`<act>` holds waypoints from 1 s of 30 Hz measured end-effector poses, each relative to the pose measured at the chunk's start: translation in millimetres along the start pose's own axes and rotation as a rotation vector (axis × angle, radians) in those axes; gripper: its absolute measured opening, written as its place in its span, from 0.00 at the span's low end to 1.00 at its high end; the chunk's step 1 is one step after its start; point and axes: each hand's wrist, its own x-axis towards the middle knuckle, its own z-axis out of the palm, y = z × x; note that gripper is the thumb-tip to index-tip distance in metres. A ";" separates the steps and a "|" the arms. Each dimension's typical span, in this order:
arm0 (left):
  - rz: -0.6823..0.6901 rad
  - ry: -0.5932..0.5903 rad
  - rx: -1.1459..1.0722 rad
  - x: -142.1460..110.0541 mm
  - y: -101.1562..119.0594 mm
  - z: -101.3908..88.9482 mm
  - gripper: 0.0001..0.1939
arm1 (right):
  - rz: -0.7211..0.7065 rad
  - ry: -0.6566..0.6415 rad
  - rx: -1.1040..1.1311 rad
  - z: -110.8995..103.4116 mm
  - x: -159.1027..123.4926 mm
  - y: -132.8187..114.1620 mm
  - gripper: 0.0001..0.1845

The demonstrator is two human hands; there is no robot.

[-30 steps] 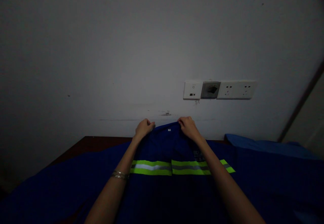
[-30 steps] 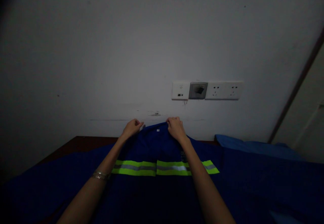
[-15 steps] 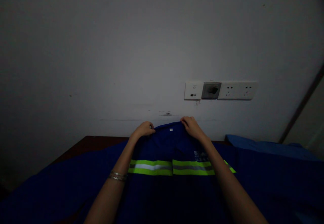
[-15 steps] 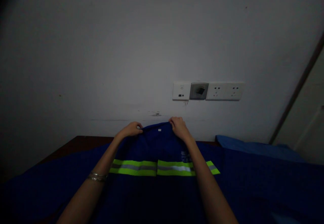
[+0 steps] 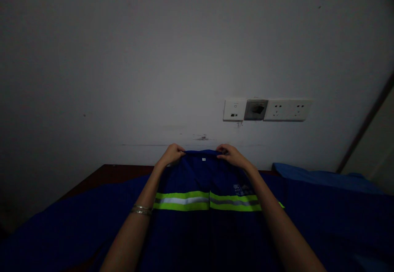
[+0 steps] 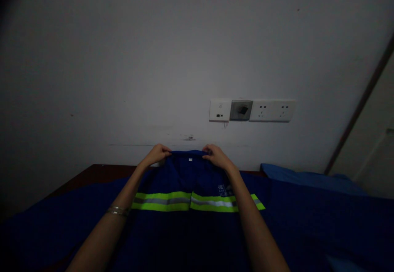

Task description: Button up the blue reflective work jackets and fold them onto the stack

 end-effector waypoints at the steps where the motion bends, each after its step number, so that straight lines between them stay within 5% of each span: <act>1: -0.005 -0.001 0.005 -0.3 0.8 0.2 0.14 | 0.025 0.013 0.012 -0.2 -0.6 2.0 0.14; 8: 0.012 0.022 0.080 -1.3 4.7 -0.2 0.14 | 0.292 -0.059 0.144 -3.4 -2.7 10.5 0.14; 19: 0.020 -0.007 0.070 1.1 -9.1 4.9 0.14 | 0.530 -0.111 0.870 -21.0 -21.8 7.8 0.21; 25: 0.017 0.000 0.057 3.2 -10.6 7.5 0.13 | 0.497 -0.114 0.495 -22.4 -12.2 0.2 0.17; 30: 0.001 0.049 0.036 5.3 -8.9 8.4 0.13 | 0.184 -0.114 -0.070 -14.9 0.4 -31.5 0.11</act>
